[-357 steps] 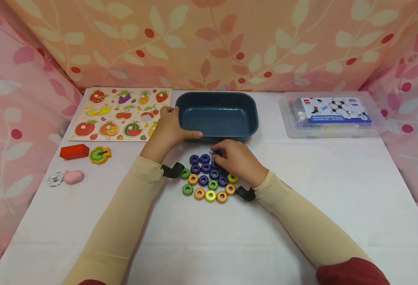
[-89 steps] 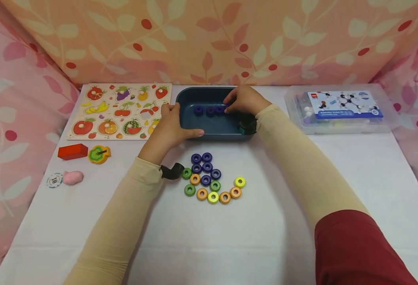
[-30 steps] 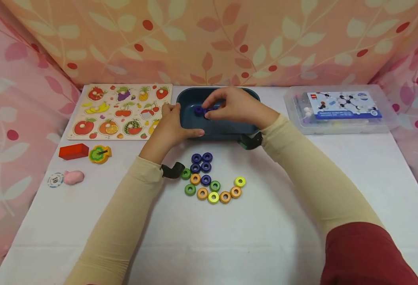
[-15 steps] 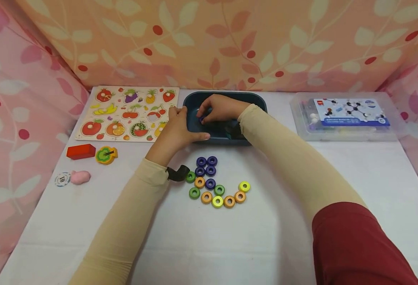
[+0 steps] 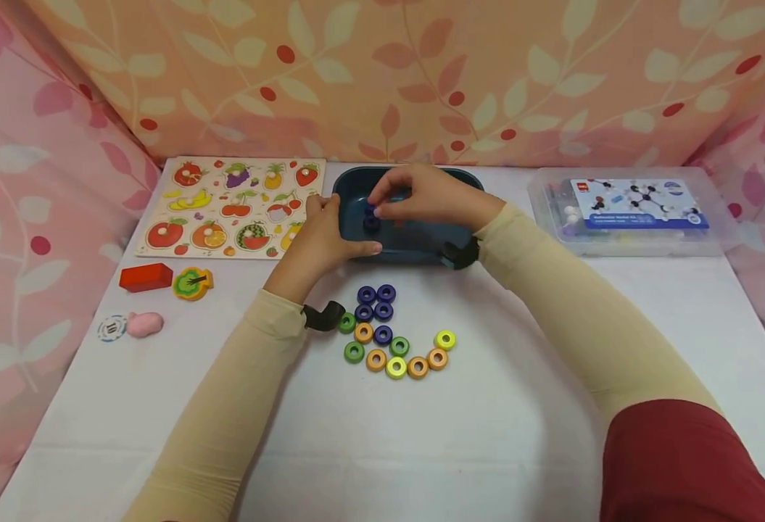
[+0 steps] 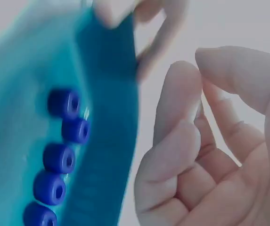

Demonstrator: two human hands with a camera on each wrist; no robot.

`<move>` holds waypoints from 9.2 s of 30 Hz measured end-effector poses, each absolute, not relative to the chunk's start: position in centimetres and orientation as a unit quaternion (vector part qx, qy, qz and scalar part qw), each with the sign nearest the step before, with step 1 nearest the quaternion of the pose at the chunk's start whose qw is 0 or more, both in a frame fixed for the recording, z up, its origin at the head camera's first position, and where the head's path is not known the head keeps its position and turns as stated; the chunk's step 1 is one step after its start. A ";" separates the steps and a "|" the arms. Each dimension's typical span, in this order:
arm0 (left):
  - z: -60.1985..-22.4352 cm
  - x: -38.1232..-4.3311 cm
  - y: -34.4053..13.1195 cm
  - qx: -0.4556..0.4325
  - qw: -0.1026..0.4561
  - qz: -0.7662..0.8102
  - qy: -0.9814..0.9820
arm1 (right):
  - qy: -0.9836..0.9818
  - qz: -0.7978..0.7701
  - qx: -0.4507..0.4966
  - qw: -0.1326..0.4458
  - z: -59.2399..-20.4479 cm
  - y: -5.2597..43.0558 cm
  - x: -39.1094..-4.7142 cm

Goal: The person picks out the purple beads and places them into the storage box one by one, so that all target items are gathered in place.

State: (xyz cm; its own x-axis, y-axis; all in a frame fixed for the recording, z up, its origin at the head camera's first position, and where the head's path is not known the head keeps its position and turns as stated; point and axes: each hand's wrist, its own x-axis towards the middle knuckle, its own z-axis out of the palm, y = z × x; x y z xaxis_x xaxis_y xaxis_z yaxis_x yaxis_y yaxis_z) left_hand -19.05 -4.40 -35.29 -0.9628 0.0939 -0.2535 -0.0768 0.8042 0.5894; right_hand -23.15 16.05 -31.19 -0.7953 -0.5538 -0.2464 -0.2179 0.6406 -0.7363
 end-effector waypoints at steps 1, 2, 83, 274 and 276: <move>-35.3 -19.0 -4.4 0.008 0.133 0.313 0.940 | 0.872 -0.369 -0.225 0.228 -31.0 16.4 -22.0; -35.3 -19.0 -4.4 0.009 0.131 0.314 0.940 | 0.870 -0.372 -0.232 0.224 -31.0 16.7 -20.9; -35.1 -19.1 -4.6 0.010 0.123 0.305 0.944 | 0.831 -0.339 -0.366 0.244 -34.5 15.9 -16.1; -35.4 -19.2 -4.6 0.006 0.138 0.345 0.928 | 0.887 -0.279 -0.187 0.317 -34.6 16.1 -25.4; -35.5 -19.2 -4.6 0.006 0.139 0.347 0.928 | 0.888 -0.278 -0.187 0.316 -34.6 16.1 -25.4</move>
State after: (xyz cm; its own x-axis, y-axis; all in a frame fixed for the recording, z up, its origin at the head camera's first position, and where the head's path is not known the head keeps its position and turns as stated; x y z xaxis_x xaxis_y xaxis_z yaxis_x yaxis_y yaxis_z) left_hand -19.17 -4.60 -35.45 -0.9614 0.1069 -0.2534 -0.0856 0.7593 0.6450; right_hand -25.35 16.13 -34.57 -0.7308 -0.5078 -0.4562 -0.1563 0.7750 -0.6124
